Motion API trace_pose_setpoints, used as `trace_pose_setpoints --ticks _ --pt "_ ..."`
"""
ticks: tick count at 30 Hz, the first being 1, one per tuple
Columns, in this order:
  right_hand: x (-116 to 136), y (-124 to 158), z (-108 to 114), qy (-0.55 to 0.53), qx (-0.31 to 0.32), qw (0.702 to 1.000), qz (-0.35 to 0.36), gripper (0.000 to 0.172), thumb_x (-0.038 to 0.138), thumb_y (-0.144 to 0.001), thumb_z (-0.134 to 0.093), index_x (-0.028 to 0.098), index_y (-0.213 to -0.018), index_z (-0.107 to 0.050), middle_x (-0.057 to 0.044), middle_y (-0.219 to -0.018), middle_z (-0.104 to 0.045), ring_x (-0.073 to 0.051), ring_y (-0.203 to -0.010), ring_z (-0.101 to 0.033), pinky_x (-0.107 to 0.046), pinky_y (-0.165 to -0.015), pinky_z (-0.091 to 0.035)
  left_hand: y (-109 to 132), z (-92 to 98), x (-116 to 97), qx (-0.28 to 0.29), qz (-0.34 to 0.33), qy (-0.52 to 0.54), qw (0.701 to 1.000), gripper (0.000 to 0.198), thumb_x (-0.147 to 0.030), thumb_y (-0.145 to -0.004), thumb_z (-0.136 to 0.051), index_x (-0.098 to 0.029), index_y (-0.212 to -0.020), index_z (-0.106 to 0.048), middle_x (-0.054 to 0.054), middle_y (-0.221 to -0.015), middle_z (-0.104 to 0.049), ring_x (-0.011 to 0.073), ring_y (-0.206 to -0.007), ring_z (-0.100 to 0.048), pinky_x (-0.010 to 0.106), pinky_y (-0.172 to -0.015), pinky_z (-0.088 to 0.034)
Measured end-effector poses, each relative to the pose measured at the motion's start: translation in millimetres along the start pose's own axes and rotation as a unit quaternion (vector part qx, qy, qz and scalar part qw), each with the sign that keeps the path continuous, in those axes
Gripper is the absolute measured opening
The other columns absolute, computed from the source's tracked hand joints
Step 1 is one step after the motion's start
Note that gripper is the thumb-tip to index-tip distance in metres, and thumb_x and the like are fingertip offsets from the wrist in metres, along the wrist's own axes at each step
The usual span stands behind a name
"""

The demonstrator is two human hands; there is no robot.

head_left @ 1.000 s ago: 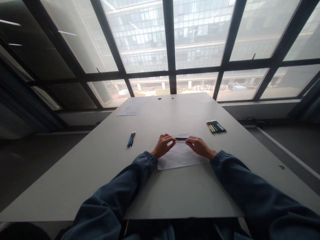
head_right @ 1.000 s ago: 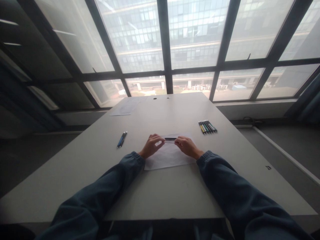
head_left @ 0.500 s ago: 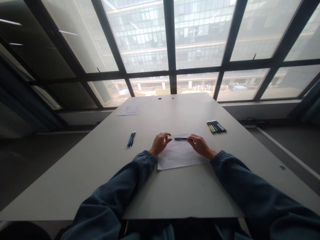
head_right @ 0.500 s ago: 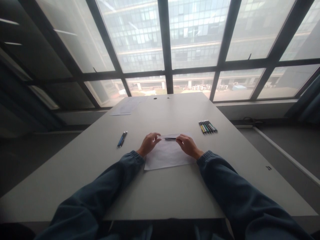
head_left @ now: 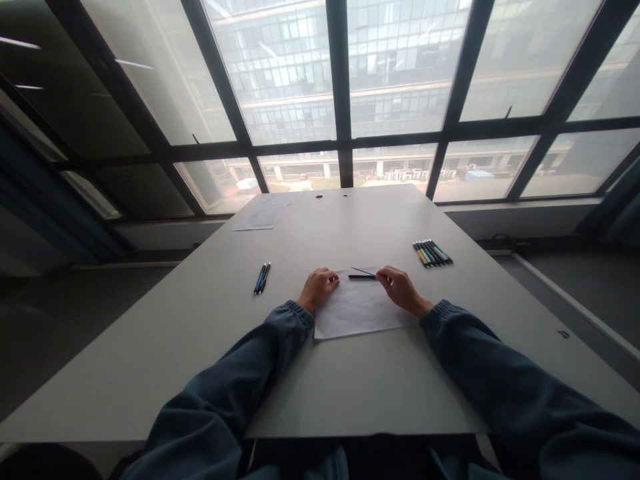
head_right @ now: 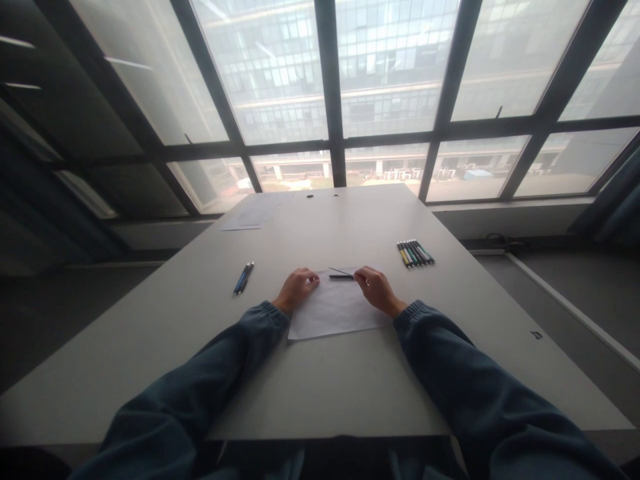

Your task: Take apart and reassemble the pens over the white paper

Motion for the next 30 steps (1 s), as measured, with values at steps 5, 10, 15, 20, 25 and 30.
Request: trace_pose_setpoints --ticks 5,10,15,20,25,30 --pt "0 0 0 0.001 0.004 1.0 -0.001 0.023 0.03 -0.096 -0.05 0.019 -0.082 -0.064 -0.003 -0.074 -0.063 -0.015 -0.065 -0.054 -0.026 -0.065 -0.044 -2 9.7 -4 -0.071 0.013 0.089 0.993 0.011 -0.029 -0.086 -0.068 -0.02 -0.086 -0.074 0.004 -0.082 -0.072 0.0179 -0.074 -0.063 0.033 -0.077 -0.05" --pt "1 0 0 0.006 0.013 1.0 0.009 0.022 0.028 -0.097 -0.05 0.019 -0.084 -0.065 -0.004 -0.079 -0.065 -0.015 -0.068 -0.056 -0.026 -0.067 -0.044 2 16.7 -13 -0.133 0.044 0.204 0.969 0.02 -0.038 -0.085 -0.069 -0.02 -0.09 -0.074 0.004 -0.085 -0.075 0.0167 -0.073 -0.066 0.031 -0.07 -0.051" --pt "3 1 -1 0.013 0.023 0.999 0.02 0.021 0.027 -0.098 -0.05 0.019 -0.087 -0.066 -0.005 -0.084 -0.066 -0.016 -0.072 -0.057 -0.026 -0.069 -0.043 3 17.2 -26 -0.125 0.03 0.223 0.966 0.021 -0.041 -0.085 -0.069 -0.02 -0.086 -0.074 0.003 -0.084 -0.076 0.0172 -0.076 -0.067 0.032 -0.072 -0.051" --pt "3 1 -3 0.003 0.025 0.999 0.036 0.022 0.028 -0.098 -0.051 0.019 -0.084 -0.066 -0.004 -0.079 -0.064 -0.015 -0.069 -0.055 -0.026 -0.066 -0.041 4 15.9 -25 -0.13 0.019 0.236 0.963 0.02 -0.04 -0.083 -0.072 -0.02 -0.086 -0.075 0.003 -0.084 -0.076 0.0168 -0.075 -0.067 0.03 -0.071 -0.05" --pt "6 1 -3 0.0 0.036 0.998 0.044 0.021 0.027 -0.098 -0.052 0.02 -0.084 -0.066 -0.004 -0.079 -0.064 -0.015 -0.069 -0.055 -0.026 -0.065 -0.041 5 14.3 -26 -0.125 0.01 0.243 0.962 0.014 -0.035 -0.082 -0.074 -0.021 -0.087 -0.075 0.002 -0.082 -0.075 0.0159 -0.073 -0.066 0.03 -0.071 -0.05" --pt "9 1 -4 0.007 0.047 0.998 0.05 0.023 0.028 -0.098 -0.05 0.02 -0.084 -0.067 -0.005 -0.08 -0.065 -0.016 -0.071 -0.056 -0.027 -0.067 -0.042 4 14.1 -29 -0.116 -0.002 0.241 0.964 0.015 -0.034 -0.082 -0.074 -0.02 -0.087 -0.075 0.003 -0.081 -0.074 0.0158 -0.073 -0.066 0.029 -0.069 -0.049"
Point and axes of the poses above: each hand's wrist, its own y-axis away from the middle knuckle, its own z-axis out of the back of the hand, x = y × z, the point moved 7 cm from there along -y, towards the middle knuckle
